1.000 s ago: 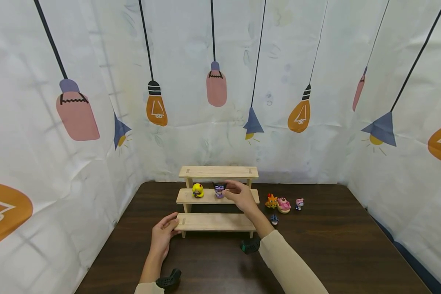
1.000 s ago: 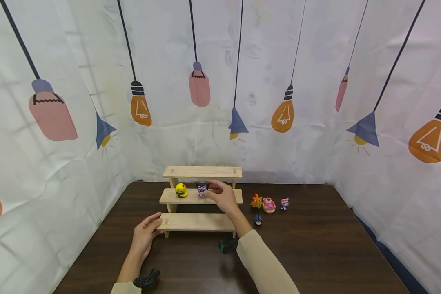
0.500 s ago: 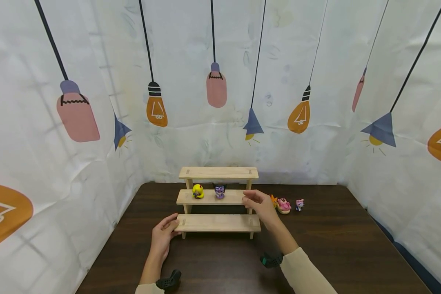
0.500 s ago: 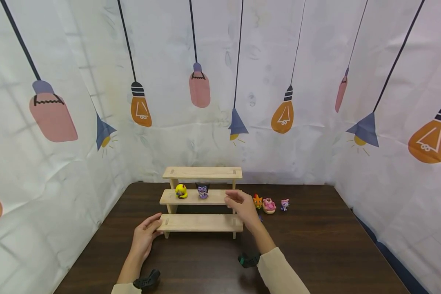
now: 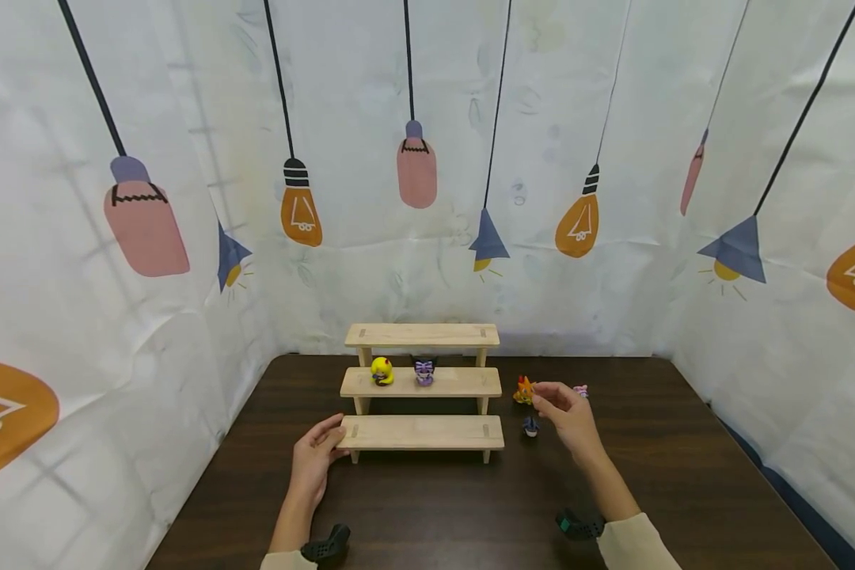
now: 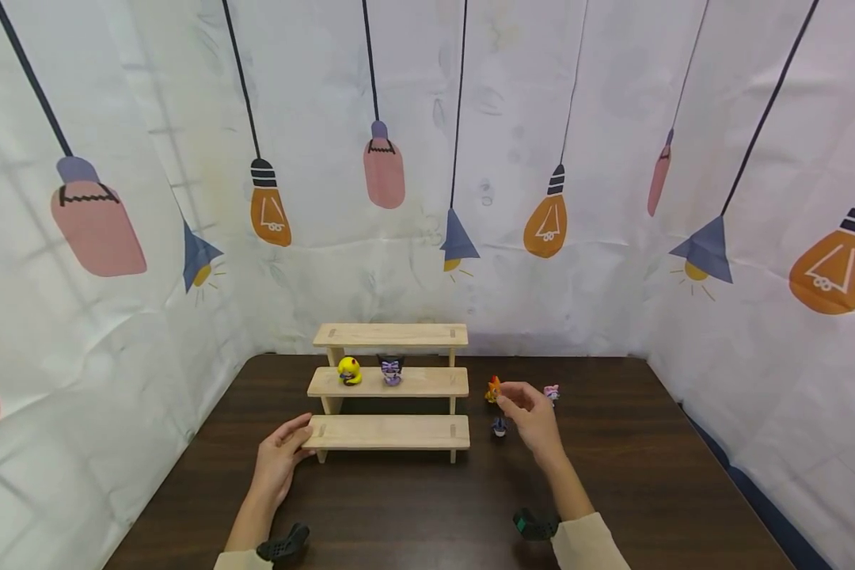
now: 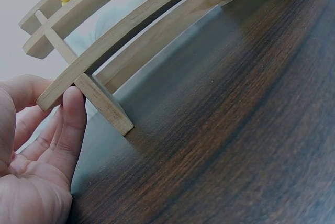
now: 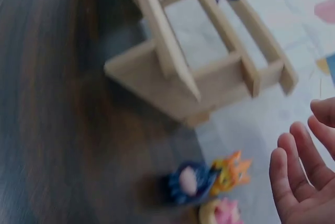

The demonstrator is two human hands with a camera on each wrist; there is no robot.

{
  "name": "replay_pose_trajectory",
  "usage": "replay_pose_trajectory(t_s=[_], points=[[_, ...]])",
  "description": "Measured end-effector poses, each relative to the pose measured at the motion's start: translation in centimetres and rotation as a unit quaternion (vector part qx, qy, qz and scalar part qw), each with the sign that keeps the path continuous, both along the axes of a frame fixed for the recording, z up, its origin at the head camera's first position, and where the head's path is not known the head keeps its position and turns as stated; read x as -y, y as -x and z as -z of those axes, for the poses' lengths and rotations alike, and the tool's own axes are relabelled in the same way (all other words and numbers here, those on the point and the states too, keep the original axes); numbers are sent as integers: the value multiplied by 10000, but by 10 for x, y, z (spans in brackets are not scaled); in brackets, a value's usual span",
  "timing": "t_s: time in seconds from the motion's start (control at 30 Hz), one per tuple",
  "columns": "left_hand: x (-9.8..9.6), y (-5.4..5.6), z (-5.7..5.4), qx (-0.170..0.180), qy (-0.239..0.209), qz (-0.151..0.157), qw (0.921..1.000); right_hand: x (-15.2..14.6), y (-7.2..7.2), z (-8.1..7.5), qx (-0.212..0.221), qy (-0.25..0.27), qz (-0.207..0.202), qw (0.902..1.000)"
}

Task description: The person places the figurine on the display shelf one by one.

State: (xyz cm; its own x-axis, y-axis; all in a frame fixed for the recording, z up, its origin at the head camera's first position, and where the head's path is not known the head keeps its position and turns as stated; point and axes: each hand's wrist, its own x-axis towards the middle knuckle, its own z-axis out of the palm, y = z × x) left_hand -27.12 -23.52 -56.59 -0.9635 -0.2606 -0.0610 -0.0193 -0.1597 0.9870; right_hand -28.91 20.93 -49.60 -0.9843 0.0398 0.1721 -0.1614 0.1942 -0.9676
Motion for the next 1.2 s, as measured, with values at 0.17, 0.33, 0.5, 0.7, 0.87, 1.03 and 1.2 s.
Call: replay_pose_trajectory(t_s=[0.17, 0.33, 0.5, 0.7, 0.87, 1.03, 1.2], points=[[1, 0, 0, 9, 36, 25, 10000, -17, -6, 15, 132, -232, 96, 9996], [2, 0, 0, 21, 48, 18, 10000, -24, -7, 26, 386, -369, -52, 9986], [2, -1, 0, 4, 46, 35, 10000, -27, -3, 37, 628, -452, -205, 9968], [0, -2, 0, -33, 31, 49, 10000, -30, -1, 47, 853, -692, -229, 9937], [0, -2, 0, -19, 14, 38, 10000, -31, 4, 54, 913, -758, -262, 9926], [0, -3, -1, -28, 28, 35, 10000, -27, 5, 51, 1004, -810, -300, 9912], [-1, -3, -3, -5, 40, 36, 10000, -19, 0, 40, 1052, -1028, -323, 9886]])
